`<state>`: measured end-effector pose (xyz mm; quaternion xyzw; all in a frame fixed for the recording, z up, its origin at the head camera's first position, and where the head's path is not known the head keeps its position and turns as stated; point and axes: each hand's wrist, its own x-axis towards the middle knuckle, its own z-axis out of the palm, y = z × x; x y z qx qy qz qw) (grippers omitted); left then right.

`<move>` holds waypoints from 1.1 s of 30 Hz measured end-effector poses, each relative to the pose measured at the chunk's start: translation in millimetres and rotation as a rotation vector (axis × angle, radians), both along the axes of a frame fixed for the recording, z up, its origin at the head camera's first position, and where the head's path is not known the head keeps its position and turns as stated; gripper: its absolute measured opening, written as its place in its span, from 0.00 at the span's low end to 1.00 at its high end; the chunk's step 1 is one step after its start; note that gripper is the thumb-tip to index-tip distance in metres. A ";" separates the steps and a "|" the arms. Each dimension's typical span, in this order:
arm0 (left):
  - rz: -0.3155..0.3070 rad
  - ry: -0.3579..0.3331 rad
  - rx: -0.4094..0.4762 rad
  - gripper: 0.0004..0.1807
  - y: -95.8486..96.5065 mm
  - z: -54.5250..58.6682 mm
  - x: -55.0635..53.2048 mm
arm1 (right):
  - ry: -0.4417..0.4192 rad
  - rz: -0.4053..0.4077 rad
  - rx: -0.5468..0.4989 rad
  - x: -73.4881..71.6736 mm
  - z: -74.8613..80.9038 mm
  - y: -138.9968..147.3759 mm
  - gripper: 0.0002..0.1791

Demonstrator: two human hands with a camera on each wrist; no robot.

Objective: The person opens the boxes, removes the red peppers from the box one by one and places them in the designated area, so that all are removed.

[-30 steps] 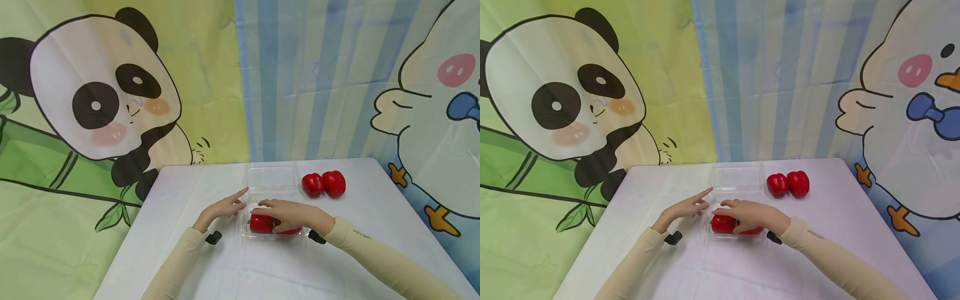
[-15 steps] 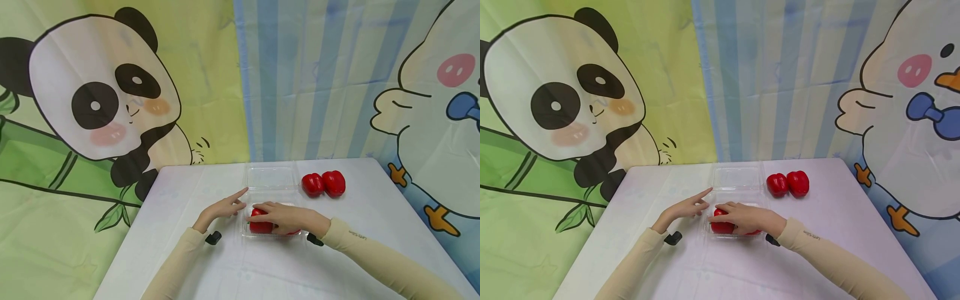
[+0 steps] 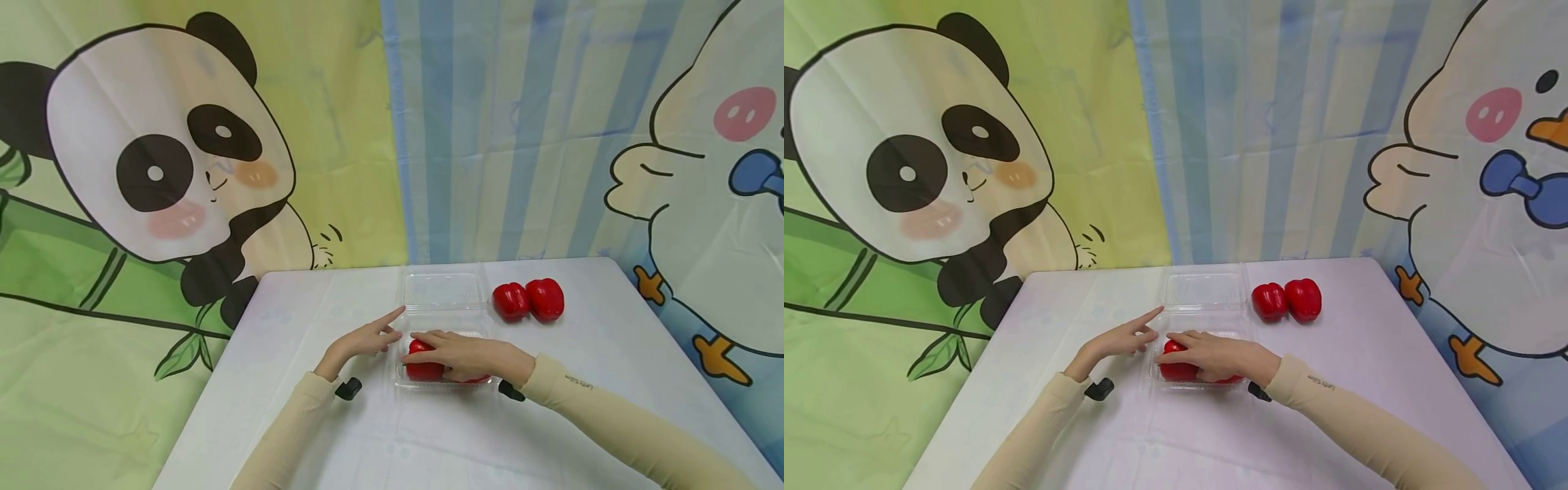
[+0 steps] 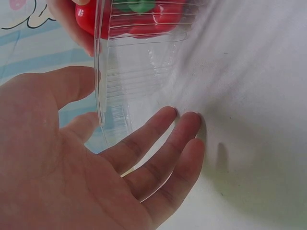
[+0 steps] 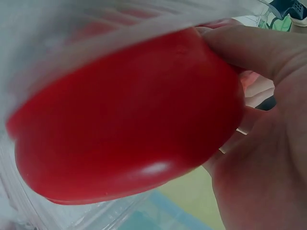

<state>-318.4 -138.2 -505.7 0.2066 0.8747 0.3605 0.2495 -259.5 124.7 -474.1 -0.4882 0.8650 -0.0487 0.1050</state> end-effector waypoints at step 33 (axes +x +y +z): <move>0.008 -0.006 0.001 0.36 0.9 2.1 0.6 | -0.027 -0.069 -0.051 -1.2 6.2 1.0 0.49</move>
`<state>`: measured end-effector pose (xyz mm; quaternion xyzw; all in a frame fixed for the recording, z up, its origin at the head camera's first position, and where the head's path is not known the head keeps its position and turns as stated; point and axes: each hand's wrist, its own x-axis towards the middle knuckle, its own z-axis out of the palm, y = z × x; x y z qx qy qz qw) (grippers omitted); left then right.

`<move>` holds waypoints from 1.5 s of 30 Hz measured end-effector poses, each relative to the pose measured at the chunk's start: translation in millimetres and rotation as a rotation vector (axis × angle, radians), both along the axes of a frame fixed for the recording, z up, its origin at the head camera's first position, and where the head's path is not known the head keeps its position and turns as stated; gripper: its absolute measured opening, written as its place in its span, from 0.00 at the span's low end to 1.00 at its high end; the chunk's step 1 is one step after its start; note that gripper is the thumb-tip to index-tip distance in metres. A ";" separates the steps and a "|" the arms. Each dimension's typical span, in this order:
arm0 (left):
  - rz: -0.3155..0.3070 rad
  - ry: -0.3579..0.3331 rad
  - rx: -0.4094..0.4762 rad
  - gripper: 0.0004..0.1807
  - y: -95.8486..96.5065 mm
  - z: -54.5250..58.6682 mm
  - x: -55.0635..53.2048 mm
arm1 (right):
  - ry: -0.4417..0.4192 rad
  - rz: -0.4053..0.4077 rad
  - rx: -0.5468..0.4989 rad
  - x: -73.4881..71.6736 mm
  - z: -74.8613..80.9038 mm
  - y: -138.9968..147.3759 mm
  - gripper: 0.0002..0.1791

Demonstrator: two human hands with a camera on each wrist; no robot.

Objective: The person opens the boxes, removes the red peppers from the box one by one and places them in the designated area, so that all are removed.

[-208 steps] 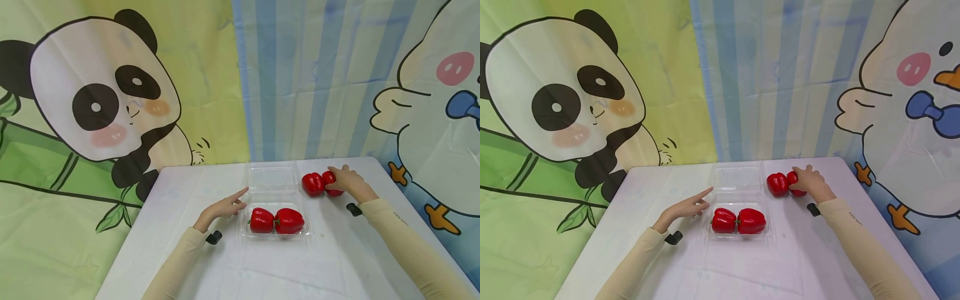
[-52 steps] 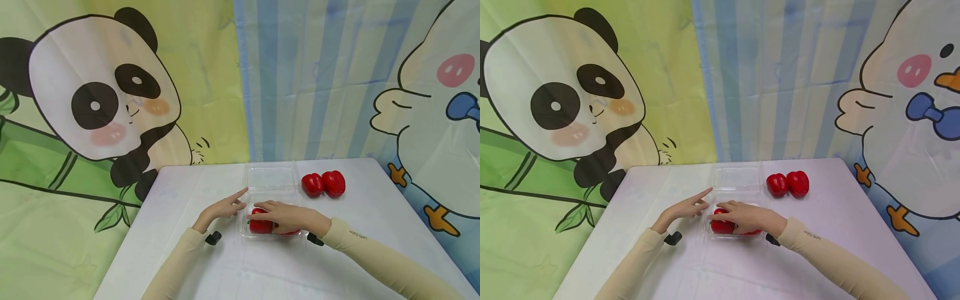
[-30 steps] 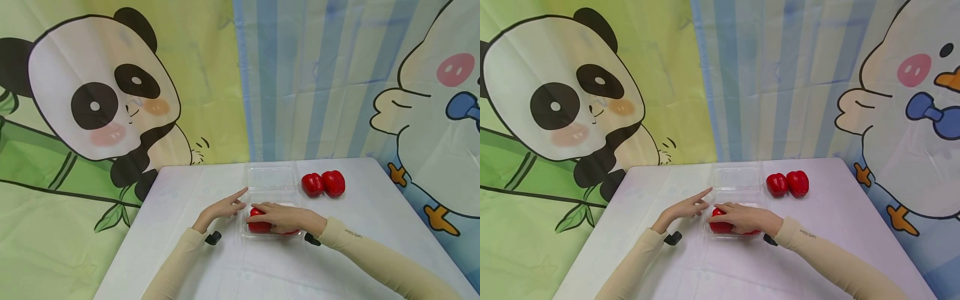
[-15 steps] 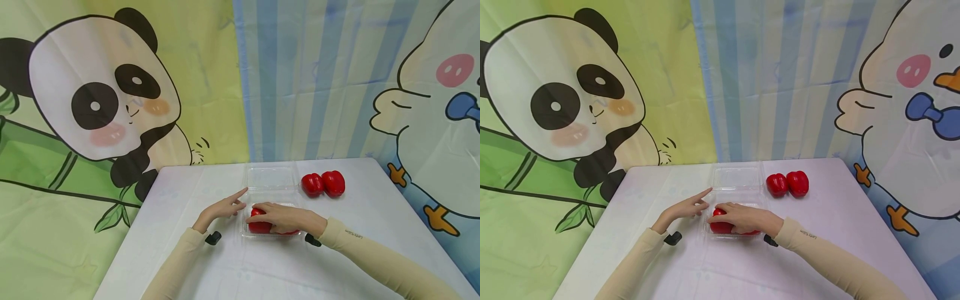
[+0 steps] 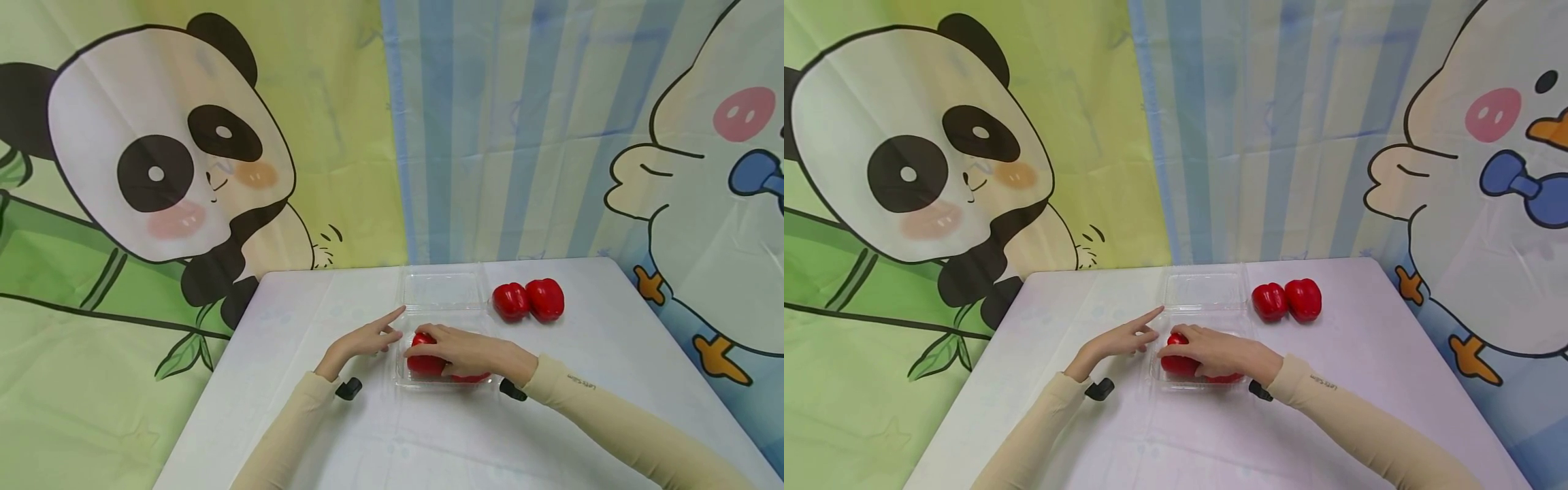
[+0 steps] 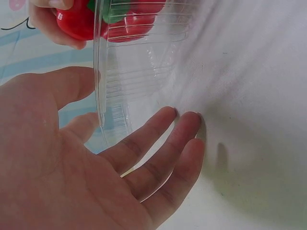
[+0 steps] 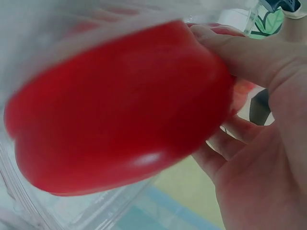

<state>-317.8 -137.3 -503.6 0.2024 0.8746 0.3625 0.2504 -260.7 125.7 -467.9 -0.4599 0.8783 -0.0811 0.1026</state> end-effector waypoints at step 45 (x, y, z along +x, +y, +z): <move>-0.012 -0.002 0.002 0.36 -2.3 -2.4 -0.3 | 0.019 -0.058 -0.093 2.9 16.8 15.3 0.48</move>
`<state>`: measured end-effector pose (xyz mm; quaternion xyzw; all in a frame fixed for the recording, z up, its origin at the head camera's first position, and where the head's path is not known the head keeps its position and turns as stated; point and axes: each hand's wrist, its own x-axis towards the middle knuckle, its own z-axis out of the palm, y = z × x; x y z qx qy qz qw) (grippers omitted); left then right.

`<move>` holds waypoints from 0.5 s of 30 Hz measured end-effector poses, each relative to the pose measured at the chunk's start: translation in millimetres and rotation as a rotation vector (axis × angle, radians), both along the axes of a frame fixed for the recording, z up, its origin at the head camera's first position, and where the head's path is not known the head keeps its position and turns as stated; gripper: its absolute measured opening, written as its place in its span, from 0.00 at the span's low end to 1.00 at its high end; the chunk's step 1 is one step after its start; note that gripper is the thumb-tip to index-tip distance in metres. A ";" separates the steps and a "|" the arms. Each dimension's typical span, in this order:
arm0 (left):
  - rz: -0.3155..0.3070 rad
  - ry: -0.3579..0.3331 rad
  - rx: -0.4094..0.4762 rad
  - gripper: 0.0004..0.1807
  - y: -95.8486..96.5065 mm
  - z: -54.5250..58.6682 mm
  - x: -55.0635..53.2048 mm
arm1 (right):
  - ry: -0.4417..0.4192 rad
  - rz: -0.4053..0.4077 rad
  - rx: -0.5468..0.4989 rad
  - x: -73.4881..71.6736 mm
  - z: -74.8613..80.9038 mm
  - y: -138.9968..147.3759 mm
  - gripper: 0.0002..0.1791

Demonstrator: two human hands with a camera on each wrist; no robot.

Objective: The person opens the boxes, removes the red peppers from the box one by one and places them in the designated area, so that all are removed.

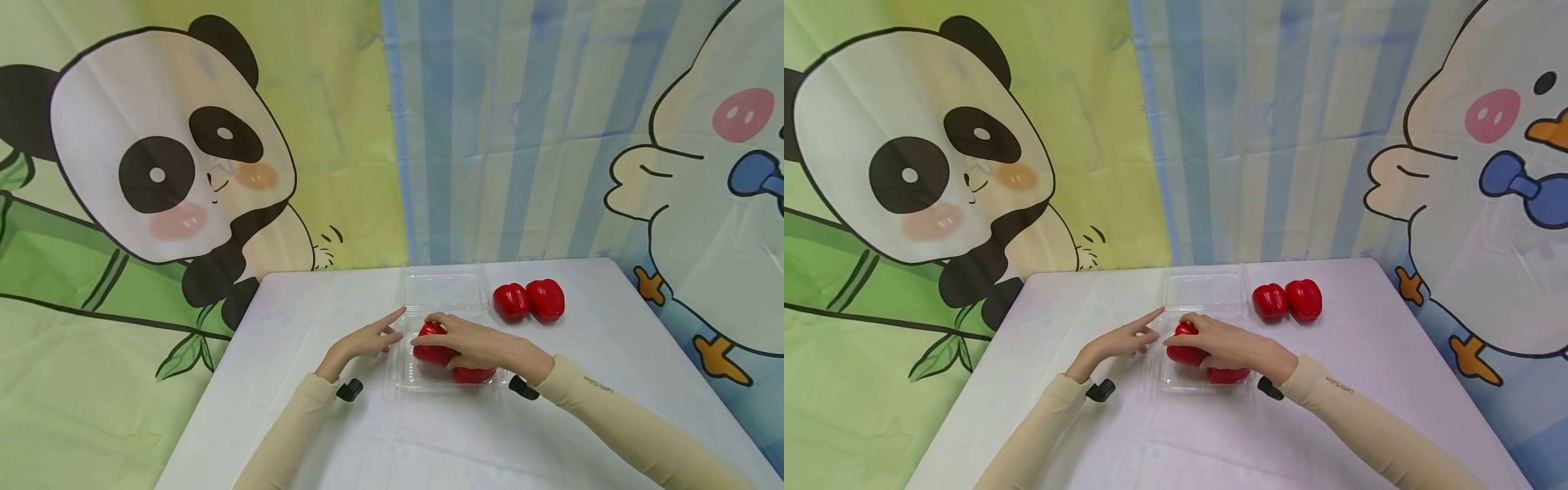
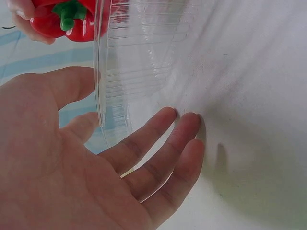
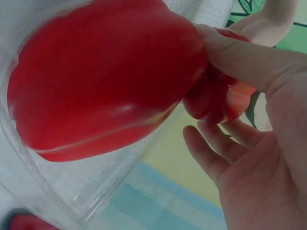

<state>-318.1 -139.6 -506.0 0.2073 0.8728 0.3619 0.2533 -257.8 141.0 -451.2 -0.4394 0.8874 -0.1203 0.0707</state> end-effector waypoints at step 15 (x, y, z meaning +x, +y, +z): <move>0.020 -0.013 -0.014 0.36 0.9 0.2 -1.3 | 0.034 -0.009 -0.049 -0.5 7.9 8.7 0.46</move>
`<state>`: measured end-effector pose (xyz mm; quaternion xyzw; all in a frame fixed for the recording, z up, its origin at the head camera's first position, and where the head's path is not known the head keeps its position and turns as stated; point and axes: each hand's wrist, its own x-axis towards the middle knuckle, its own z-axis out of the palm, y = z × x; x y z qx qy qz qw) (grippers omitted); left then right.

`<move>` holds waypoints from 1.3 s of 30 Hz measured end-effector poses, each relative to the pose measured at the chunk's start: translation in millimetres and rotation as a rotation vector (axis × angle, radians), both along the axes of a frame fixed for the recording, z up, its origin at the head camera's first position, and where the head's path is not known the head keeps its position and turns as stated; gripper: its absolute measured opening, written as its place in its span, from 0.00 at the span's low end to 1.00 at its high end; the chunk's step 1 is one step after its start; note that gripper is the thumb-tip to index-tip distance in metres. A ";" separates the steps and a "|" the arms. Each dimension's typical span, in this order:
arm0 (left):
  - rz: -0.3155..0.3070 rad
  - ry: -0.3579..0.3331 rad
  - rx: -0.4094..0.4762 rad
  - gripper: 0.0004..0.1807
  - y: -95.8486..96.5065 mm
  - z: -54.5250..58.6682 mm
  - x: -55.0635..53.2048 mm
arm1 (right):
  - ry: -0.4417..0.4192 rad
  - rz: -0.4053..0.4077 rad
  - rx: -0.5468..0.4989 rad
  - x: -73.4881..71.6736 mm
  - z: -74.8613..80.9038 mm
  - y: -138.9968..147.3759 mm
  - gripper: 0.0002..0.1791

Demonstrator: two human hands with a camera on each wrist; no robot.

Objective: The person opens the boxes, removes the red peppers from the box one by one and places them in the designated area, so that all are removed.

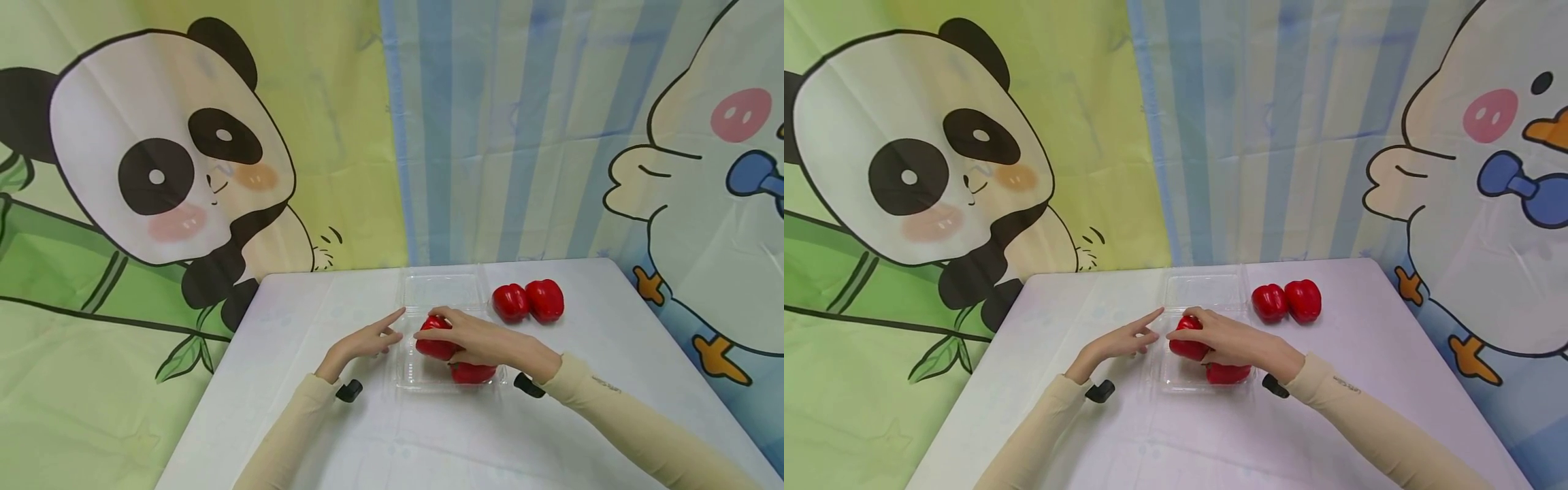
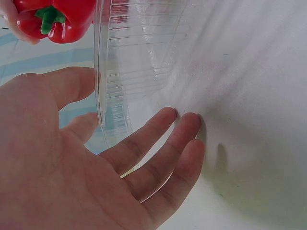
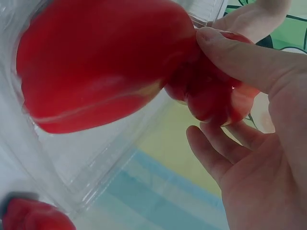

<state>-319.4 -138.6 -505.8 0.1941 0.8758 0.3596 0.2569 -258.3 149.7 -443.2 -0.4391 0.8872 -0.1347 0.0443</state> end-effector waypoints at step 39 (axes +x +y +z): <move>-0.004 0.018 0.009 0.35 0.9 0.1 1.0 | 0.034 -0.064 -0.067 5.6 14.6 23.6 0.49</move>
